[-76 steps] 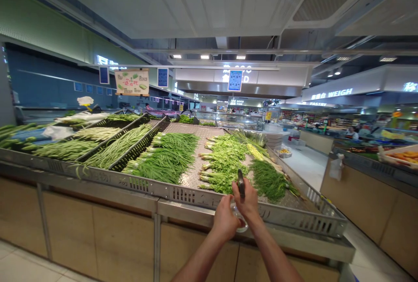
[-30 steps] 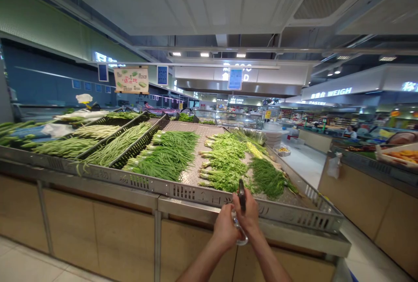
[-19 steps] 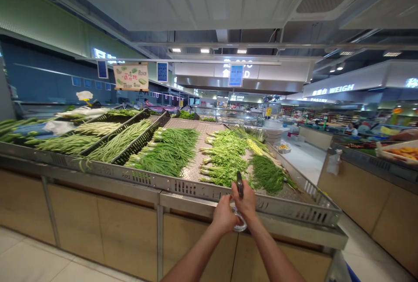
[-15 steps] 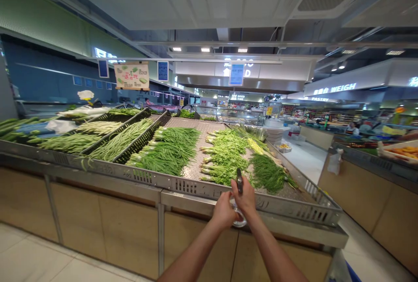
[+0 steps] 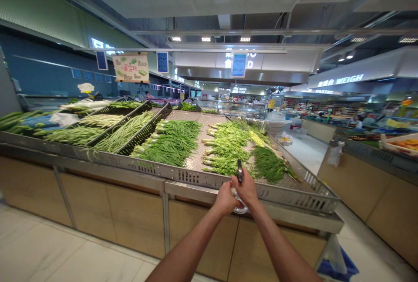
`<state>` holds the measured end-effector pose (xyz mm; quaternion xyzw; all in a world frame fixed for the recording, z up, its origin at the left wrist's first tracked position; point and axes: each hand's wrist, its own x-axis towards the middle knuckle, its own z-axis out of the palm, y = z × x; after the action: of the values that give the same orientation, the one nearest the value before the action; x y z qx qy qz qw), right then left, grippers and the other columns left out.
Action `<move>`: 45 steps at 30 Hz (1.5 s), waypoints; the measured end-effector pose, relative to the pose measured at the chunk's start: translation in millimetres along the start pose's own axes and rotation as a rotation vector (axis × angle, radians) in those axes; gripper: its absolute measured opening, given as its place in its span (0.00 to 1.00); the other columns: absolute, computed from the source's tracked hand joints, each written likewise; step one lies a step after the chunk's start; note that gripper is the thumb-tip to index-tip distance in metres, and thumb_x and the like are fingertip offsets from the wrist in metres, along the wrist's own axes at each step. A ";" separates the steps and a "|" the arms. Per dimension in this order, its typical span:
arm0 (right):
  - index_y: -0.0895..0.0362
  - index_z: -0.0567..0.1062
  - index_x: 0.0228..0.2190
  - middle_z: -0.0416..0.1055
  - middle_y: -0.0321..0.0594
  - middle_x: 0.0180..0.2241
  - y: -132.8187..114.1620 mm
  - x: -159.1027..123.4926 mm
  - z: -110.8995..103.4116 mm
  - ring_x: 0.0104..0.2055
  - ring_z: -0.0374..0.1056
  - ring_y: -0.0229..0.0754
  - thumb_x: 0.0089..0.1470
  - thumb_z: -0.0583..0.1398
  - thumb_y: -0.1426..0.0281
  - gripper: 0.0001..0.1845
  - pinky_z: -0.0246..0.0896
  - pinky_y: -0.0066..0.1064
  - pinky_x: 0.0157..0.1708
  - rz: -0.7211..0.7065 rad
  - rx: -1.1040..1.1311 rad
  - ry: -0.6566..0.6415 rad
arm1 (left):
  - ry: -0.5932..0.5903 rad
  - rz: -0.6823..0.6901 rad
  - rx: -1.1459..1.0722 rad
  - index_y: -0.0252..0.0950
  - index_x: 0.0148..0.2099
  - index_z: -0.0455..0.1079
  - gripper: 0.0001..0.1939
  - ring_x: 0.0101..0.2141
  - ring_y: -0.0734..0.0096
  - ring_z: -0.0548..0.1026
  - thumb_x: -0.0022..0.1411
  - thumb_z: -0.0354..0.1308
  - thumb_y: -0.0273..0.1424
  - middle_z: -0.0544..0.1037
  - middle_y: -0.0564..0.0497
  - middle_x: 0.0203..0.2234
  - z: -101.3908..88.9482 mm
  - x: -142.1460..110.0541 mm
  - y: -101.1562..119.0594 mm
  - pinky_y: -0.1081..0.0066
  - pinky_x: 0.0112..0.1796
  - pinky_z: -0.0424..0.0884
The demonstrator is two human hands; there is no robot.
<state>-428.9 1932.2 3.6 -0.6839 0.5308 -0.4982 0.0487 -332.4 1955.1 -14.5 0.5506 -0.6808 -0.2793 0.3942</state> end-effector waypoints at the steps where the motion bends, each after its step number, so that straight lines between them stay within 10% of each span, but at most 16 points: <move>1: 0.60 0.65 0.37 0.67 0.42 0.32 -0.3 0.2 0.3 0.30 0.62 0.38 0.43 0.51 0.59 0.21 0.56 0.28 0.31 0.001 -0.005 0.003 | -0.002 0.005 0.001 0.33 0.40 0.64 0.32 0.39 0.62 0.67 0.26 0.66 0.27 0.70 0.48 0.38 0.0 0.6 0.8 0.70 0.39 0.63; 45: 0.57 0.65 0.29 0.65 0.36 0.23 -6.5 -16.4 5.5 0.24 0.59 0.37 0.46 0.48 0.59 0.16 0.50 0.26 0.24 0.076 -0.078 0.066 | 0.004 0.008 0.036 0.33 0.43 0.63 0.31 0.37 0.63 0.68 0.30 0.64 0.28 0.69 0.46 0.39 -4.2 -21.5 3.0 0.70 0.37 0.64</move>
<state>-419.5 1945.2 -5.6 -0.6479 0.5766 -0.4972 0.0232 -328.7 1976.9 -14.7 0.5552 -0.6872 -0.2643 0.3869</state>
